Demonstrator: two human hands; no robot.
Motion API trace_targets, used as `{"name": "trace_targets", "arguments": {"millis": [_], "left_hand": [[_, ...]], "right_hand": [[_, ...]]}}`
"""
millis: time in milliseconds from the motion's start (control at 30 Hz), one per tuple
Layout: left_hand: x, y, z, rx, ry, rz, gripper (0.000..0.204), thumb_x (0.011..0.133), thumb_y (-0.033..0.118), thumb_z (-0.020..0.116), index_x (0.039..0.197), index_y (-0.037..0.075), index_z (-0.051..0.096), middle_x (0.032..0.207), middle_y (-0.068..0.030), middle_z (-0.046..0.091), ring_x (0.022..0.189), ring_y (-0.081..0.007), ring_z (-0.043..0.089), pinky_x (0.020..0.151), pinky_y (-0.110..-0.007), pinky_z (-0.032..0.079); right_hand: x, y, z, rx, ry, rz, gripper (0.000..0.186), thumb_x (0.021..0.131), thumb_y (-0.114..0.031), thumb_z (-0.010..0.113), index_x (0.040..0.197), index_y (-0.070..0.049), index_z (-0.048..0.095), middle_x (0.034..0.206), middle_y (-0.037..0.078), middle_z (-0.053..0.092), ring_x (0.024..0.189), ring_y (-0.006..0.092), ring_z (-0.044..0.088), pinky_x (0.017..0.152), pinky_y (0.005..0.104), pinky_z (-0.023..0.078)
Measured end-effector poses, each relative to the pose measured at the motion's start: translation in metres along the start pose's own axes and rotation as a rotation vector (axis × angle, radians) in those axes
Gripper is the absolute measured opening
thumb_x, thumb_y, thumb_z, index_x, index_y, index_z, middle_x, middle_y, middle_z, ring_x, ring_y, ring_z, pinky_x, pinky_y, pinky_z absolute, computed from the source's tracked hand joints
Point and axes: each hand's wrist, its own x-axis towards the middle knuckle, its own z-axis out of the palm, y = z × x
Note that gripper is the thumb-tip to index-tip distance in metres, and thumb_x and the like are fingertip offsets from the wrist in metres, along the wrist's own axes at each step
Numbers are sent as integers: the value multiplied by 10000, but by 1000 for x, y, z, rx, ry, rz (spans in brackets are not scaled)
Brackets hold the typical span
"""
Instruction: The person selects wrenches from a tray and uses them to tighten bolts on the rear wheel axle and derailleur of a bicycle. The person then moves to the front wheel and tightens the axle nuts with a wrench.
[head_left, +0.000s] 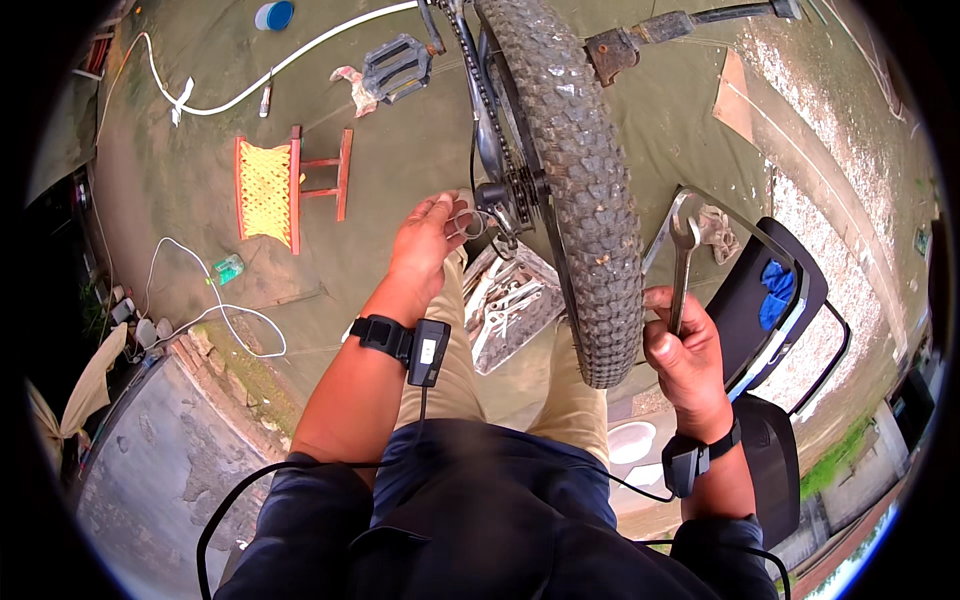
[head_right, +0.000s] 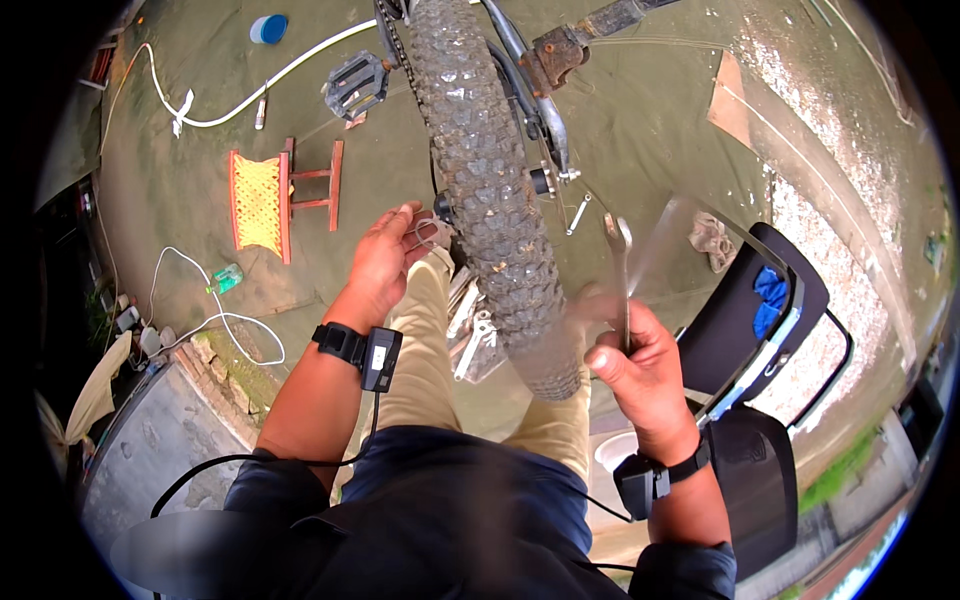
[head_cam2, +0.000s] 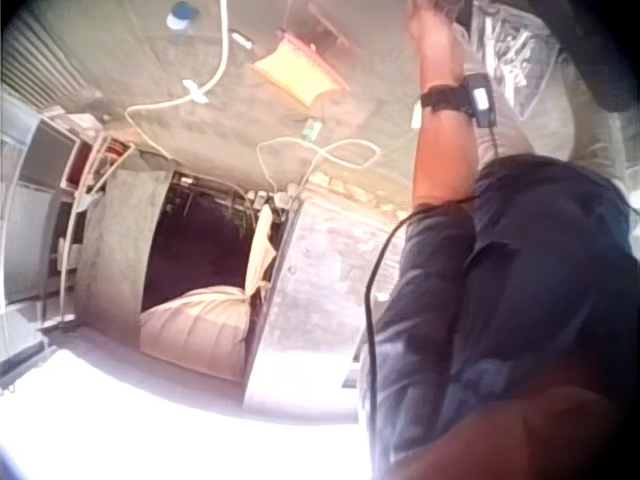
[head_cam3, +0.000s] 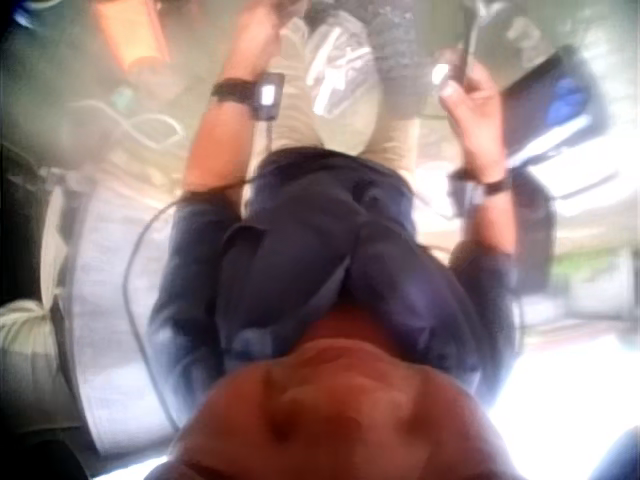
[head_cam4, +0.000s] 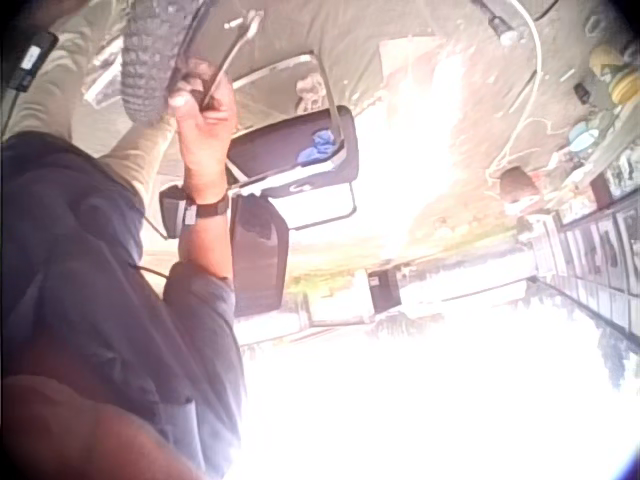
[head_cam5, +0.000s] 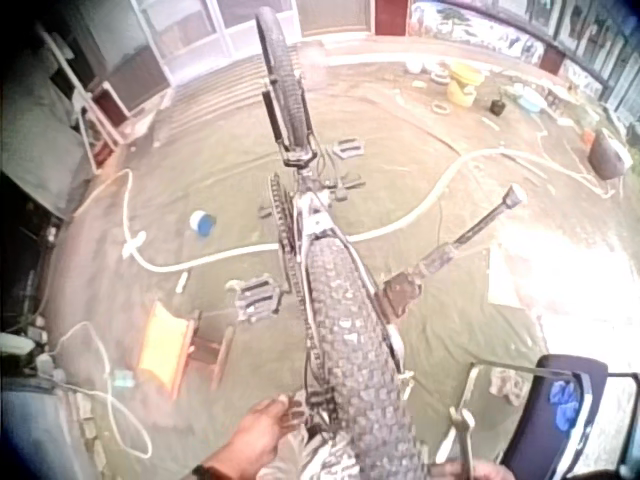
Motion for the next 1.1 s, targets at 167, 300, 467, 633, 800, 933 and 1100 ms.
{"name": "trace_targets", "arguments": {"millis": [167, 300, 467, 633, 800, 933, 1100], "left_hand": [[3, 1, 10, -108, -89, -33, 318, 1044, 287, 544, 1274, 72, 590, 1184, -37, 640, 1027, -160, 592, 908, -331, 476], [2, -4, 8, -84, -112, -30, 352, 1020, 319, 596, 1283, 84, 597, 1129, -30, 643, 1010, -169, 599, 924, -334, 501], [-4, -7, 22, 27, -148, 75, 497, 956, 212, 706, 1387, 37, 528, 1009, -11, 612, 952, -104, 566, 843, -276, 490], [5, -13, 30, 95, -113, 175, 536, 899, 77, 744, 1382, 5, 524, 961, -15, 606, 845, -92, 563, 757, -234, 486], [8, -15, 30, 120, -83, 186, 503, 891, 59, 744, 1353, -3, 553, 969, -23, 615, 840, -96, 572, 749, -243, 495], [8, -15, 29, 92, -81, 181, 486, 886, 60, 749, 1333, -5, 571, 969, -21, 620, 834, -99, 577, 747, -248, 501], [7, -14, 32, 93, -85, 187, 480, 885, 58, 748, 1327, -8, 575, 968, -19, 626, 835, -98, 581, 746, -245, 503]], "right_hand": [[-16, 2, 22, -68, 69, -47, 727, 737, -212, 919, 1329, 21, 566, 711, -77, 430, 636, 32, 370, 592, 217, 284], [-7, -2, 41, -66, 87, -48, 822, 686, -218, 949, 1342, 63, 541, 1038, 21, 650, 918, 95, 610, 815, 240, 492], [-11, -7, 44, -182, 45, -33, 759, 698, -192, 941, 1301, 65, 557, 1133, 44, 655, 1025, 114, 614, 908, 274, 501], [-8, -7, 51, -374, 125, -79, 517, 690, -188, 929, 1078, 21, 657, 932, -20, 604, 767, 55, 483, 661, 212, 396], [1, -6, 60, -495, 145, -192, 490, 652, -238, 935, 981, 8, 667, 818, -20, 546, 681, 72, 415, 596, 226, 323], [3, 0, 66, -444, 183, -245, 472, 651, -258, 927, 942, 5, 664, 771, -24, 523, 651, 75, 384, 568, 242, 295], [1, -18, 60, -431, 192, -166, 452, 673, -245, 903, 960, 16, 672, 827, 2, 608, 734, 88, 511, 672, 240, 417]]}}
